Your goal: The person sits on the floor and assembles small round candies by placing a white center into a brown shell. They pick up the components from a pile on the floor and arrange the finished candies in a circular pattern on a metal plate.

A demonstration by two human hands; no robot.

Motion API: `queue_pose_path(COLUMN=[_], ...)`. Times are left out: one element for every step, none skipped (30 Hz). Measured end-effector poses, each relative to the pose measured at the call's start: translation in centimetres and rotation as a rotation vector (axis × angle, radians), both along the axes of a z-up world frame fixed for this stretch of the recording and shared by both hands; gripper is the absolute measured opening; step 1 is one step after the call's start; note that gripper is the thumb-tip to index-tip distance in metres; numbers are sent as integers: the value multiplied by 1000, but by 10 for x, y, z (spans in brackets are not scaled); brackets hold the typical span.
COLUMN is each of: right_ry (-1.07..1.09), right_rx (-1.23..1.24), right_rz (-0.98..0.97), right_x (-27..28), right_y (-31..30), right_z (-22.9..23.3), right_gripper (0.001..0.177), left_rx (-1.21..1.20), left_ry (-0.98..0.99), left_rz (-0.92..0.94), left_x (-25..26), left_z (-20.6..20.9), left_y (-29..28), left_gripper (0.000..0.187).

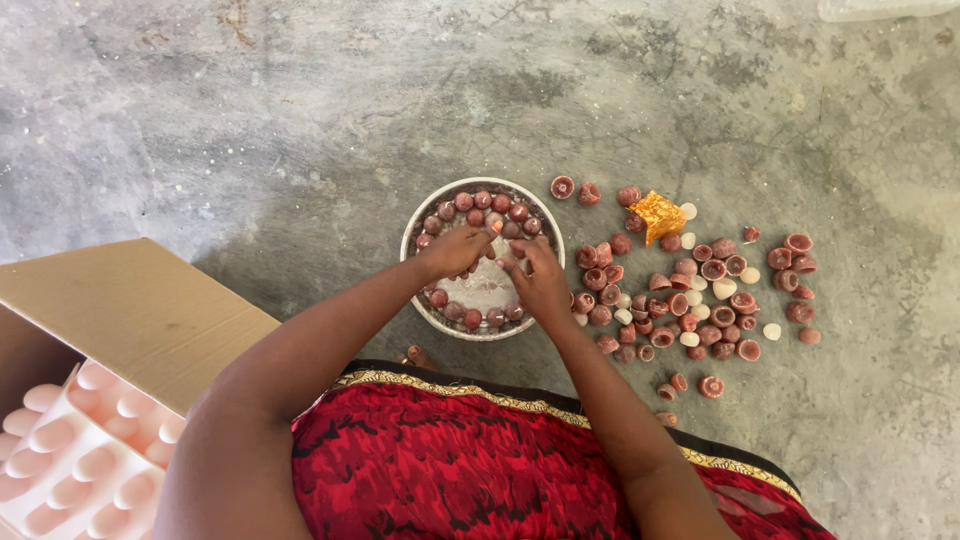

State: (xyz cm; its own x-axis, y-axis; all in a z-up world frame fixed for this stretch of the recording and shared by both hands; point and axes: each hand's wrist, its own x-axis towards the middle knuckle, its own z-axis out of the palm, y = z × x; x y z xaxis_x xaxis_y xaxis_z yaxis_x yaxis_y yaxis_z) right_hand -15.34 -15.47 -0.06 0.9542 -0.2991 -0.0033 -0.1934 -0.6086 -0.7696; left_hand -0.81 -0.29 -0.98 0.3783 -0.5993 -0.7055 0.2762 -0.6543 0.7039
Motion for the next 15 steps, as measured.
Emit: queue_pose_path(right_ry=[-77,-154,-137,-120,-101,-81,-58,-36,11,58,96,49,9,-31,-48], right_rx=[74,148,230,312,397,430,463,496,517,537,553,350,150,-50,-157], right_rz=[31,63,79,94,112,89,66,43,16,-11,-38,-1,35,70,59], right_x=[-1,-2,-2,-3,-4,-6,-9,-12,-17,-25,-28,-34,-45,-50,-53], right_y=[3,6,8,10,12,12,12,13,16,19,19,18,16,15,13], right_z=[4,7,8,9,8,5,2,-2,-5,-7,-9,-7,-4,-4,-5], right_gripper=[35,36,37,37,37,38,40,41,39,37,36,32,29,27,25], left_rx=[-8,-37,-65,-94,-97,-101,-104,-96,-90,-84,-32,19,74,89,106], left_ry=[3,27,48,69,83,96,112,124,137,151,91,32,-21,-35,-42], left_rz=[-21,-37,-49,-62,-73,-83,-94,-118,-144,-169,-191,-212,-231,-193,-154], left_x=[0,-1,-3,-4,-7,-10,-13,-14,-16,-18,-17,-19,-22,-18,-14], left_z=[-3,-7,-12,-17,-22,-26,-28,-28,-26,-21,-15,-7,-2,2,3], left_y=[-2,-4,-6,-8,-9,-10,-10,-9,-8,-8,-9,-10,-8,-9,-7], left_gripper=[65,67,70,72,76,79,82,78,75,75,75,76,78,77,77])
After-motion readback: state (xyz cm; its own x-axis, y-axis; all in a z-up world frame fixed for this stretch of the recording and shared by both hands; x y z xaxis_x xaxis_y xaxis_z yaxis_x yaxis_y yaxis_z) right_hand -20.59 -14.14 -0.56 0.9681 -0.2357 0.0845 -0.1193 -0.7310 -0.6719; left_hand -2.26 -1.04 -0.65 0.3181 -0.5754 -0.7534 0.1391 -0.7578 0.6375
